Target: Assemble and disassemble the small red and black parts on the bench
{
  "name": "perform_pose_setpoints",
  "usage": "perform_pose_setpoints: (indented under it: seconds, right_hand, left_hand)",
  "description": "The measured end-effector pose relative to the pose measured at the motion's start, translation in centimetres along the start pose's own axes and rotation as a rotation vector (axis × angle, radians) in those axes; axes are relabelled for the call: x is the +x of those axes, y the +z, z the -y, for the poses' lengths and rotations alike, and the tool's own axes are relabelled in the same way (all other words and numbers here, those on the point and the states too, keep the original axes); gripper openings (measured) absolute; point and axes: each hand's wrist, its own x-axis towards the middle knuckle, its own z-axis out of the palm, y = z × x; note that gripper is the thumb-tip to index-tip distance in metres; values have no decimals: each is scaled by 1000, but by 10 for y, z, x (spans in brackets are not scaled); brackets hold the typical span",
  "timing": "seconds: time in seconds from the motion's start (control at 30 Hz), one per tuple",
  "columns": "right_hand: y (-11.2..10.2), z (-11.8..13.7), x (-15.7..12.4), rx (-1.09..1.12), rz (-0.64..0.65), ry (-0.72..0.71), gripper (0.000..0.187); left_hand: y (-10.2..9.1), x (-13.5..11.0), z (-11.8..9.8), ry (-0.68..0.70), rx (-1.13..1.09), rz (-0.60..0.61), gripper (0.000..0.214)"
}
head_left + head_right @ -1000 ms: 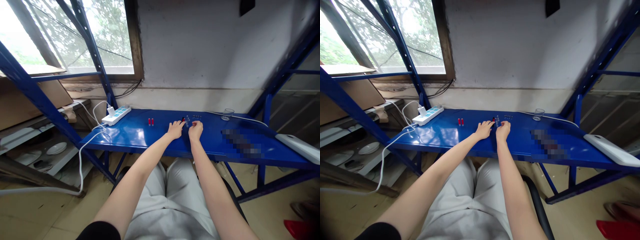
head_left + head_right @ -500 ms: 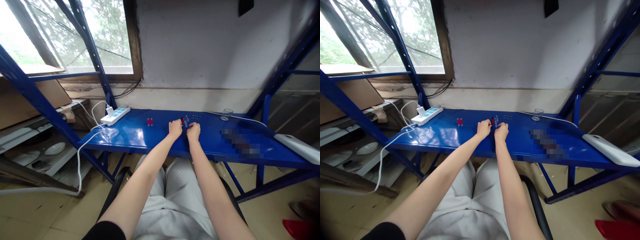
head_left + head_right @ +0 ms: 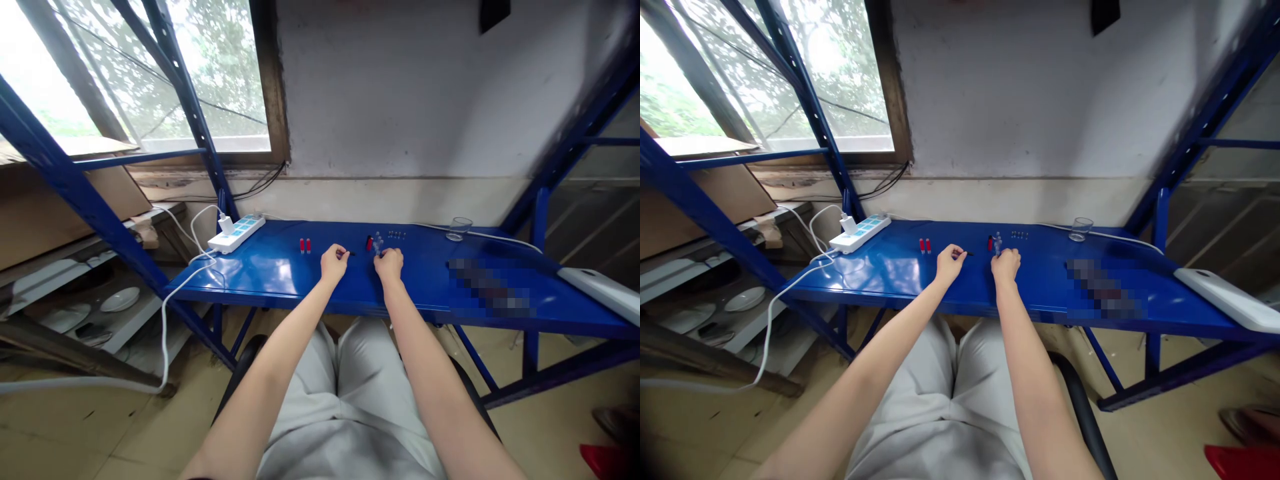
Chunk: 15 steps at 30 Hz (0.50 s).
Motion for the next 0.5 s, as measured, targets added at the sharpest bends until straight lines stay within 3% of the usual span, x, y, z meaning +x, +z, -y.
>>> perform_pose_setpoints:
  seconds: [0.13, 0.5]
  right_hand:
    - [-2, 4, 1, -71, 54, 4, 22]
    - [2, 5, 9, -54, 69, 20, 17]
  left_hand:
    - [-6, -8, -2, -9, -91, -71, 7]
    - [-8, -9, 0, 41, -124, -34, 8]
